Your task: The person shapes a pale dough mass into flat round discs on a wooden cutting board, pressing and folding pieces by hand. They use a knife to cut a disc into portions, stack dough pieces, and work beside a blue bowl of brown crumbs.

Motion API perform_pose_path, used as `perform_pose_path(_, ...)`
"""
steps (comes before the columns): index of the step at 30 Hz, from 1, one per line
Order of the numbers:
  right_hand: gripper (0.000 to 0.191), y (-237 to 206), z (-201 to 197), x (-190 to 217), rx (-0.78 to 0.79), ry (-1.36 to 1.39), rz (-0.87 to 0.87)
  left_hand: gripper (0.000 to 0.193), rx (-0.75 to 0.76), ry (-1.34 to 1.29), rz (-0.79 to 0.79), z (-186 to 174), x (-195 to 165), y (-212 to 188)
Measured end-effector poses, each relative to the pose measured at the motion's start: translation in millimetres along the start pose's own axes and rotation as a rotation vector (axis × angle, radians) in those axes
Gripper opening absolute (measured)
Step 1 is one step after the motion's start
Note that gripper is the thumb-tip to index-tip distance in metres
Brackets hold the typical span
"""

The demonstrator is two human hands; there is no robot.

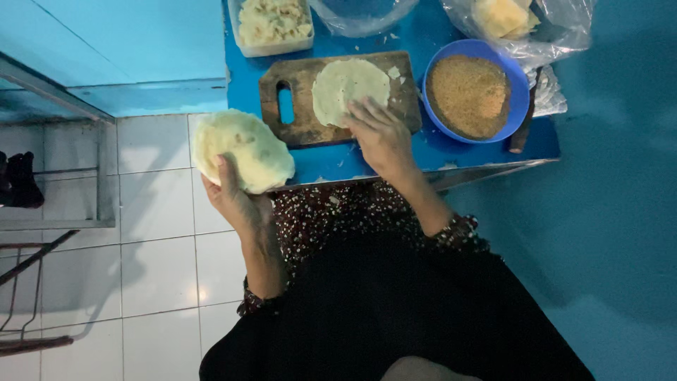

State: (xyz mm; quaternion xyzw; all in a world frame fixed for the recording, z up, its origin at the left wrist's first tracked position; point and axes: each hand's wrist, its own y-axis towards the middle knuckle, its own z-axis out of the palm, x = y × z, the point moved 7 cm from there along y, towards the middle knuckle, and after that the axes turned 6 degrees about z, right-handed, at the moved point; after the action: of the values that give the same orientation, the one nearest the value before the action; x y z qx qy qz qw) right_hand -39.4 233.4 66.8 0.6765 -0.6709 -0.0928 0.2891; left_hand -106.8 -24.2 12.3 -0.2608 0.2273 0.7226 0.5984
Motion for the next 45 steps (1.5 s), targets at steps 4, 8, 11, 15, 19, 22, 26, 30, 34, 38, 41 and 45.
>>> perform_pose_path(4, 0.029, 1, -37, 12, 0.004, 0.442, 0.107, 0.039, 0.098, -0.045, -0.050, 21, 9, -12)
perform_pose_path(8, 0.046, -6, -45, 55, 0.051, 0.579, 0.078, 0.026, 0.214, -0.105, -0.151, 47, 36, -35)
perform_pose_path(11, 0.034, -3, -32, 60, 0.046, 0.628, 0.095, 0.025, 0.214, -0.158, -0.257, 51, 54, -42)
perform_pose_path(15, 0.018, -8, -3, 27, 0.181, 1.050, 0.309, 0.027, 0.297, -0.141, -0.236, 49, 58, -47)
perform_pose_path(19, 0.014, -28, 6, 13, 0.171, 1.042, 0.333, 0.034, 0.246, 0.015, -0.211, 41, 66, -54)
perform_pose_path(22, 0.015, -39, 13, 9, 0.163, 1.007, 0.331, 0.040, 0.363, 0.205, -0.092, 48, 61, -61)
perform_pose_path(26, 0.011, -44, 39, -9, 0.298, 1.339, 0.566, 0.030, 0.315, 0.222, -0.228, 47, 66, -66)
perform_pose_path(30, 0.009, -44, 43, -12, 0.302, 1.824, 0.659, 0.027, 0.295, 0.176, -0.180, 48, 63, -62)
perform_pose_path(34, 0.018, -46, 34, -7, 0.213, 1.632, 0.693, 0.018, 0.345, 0.348, -0.055, 43, 59, -66)
perform_pose_path(38, 0.019, -40, 16, 4, 0.195, 1.092, 0.514, 0.008, 0.501, 0.542, 0.188, 53, 47, -76)
perform_pose_path(41, 0.022, -37, 14, -9, 0.102, 1.559, 0.682, 0.024, 0.294, 0.512, -0.107, 40, 57, -66)
perform_pose_path(45, 0.032, -45, 35, -12, 0.145, 1.952, 0.924, 0.035, 0.233, -0.062, -0.384, 45, 63, -59)
